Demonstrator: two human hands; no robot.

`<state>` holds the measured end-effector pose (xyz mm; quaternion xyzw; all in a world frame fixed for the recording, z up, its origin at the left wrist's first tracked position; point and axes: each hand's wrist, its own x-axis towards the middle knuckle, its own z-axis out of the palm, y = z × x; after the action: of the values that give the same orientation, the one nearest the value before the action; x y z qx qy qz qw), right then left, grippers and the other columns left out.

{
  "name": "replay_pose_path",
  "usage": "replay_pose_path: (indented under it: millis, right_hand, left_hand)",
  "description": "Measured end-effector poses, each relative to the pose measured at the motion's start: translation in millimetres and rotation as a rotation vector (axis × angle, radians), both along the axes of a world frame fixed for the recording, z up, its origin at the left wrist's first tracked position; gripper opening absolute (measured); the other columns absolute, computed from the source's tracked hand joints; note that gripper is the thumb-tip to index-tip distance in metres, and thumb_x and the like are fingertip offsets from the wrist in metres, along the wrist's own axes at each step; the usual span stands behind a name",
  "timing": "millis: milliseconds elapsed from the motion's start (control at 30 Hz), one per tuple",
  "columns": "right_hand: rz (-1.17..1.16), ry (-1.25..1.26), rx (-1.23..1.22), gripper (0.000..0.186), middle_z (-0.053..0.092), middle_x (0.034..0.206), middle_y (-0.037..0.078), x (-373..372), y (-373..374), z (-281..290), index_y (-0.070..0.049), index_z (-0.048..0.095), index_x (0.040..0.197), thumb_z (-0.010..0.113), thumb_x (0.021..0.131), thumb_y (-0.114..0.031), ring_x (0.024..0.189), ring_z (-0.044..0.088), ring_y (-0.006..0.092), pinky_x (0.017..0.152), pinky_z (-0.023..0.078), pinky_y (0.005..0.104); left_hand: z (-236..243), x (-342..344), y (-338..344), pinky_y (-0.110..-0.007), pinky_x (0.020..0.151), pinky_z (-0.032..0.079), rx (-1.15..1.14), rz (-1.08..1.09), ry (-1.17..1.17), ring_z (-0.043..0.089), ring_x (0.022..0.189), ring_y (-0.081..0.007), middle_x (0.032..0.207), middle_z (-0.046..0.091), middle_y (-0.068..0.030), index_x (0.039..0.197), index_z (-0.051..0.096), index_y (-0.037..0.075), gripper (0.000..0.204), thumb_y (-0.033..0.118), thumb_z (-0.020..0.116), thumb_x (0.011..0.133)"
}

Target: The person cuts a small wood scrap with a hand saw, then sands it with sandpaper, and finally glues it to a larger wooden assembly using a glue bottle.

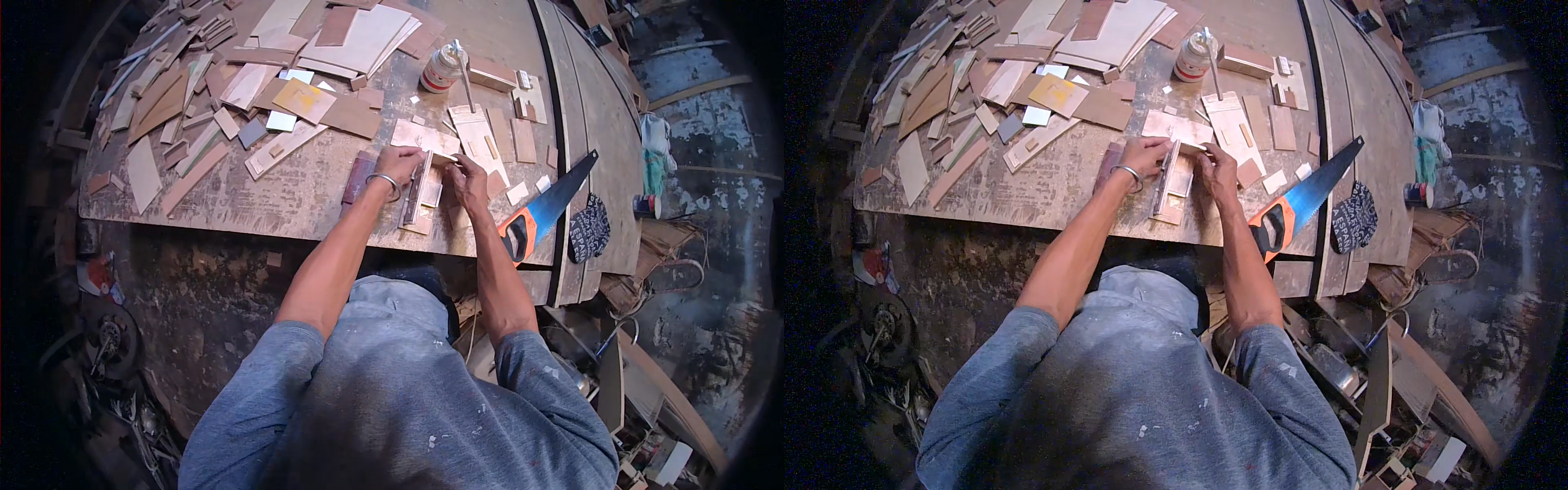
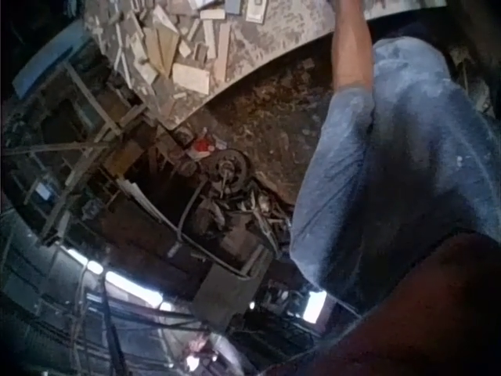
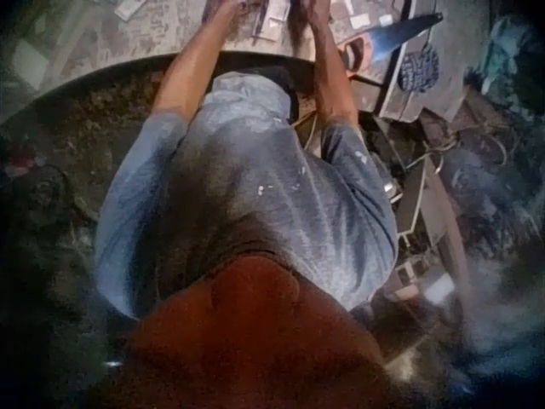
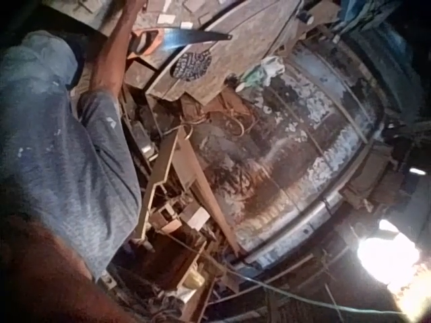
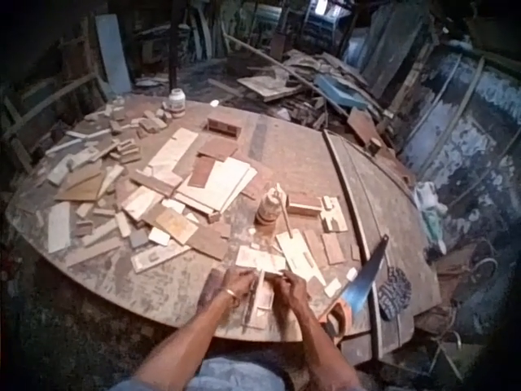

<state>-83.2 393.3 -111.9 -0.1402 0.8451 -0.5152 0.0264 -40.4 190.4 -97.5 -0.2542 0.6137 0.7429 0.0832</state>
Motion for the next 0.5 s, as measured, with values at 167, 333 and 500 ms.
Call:
replay_pose_path:
  millis: [167,333,500]
  right_hand:
    - [-0.006,-0.023,-0.023,0.026,0.073,0.091,0.013,2.1,-0.1,2.7,0.001,0.069,0.112,0.068,0.089,-0.011,0.082,0.070,0.0188,0.073,0.055,0.0316]
    - [-0.001,0.000,-0.007,0.025,0.074,0.092,0.015,0.5,0.2,4.8,0.000,0.069,0.112,0.069,0.089,-0.012,0.082,0.071,0.0219,0.074,0.055,0.0330]
    - [0.018,0.007,0.018,0.027,0.074,0.094,0.017,1.8,-3.1,10.9,0.001,0.069,0.112,0.068,0.090,-0.014,0.081,0.071,0.0243,0.074,0.055,0.0335]
  left_hand:
    - [-6.2,-3.3,9.5,-0.026,0.069,0.052,-0.062,-0.040,0.034,0.063,0.074,-0.0096,0.089,0.074,-0.0042,0.107,0.075,0.002,0.036,0.026,0.080,0.081]
    - [-1.9,-5.5,11.2,-0.025,0.067,0.052,-0.033,-0.025,0.019,0.064,0.075,-0.0094,0.088,0.073,-0.0047,0.104,0.075,0.001,0.033,0.021,0.081,0.080]
    - [-0.7,-5.9,2.6,-0.036,0.071,0.054,-0.081,-0.135,-0.064,0.063,0.089,-0.0149,0.103,0.067,-0.0016,0.114,0.072,0.012,0.033,0.029,0.078,0.085]
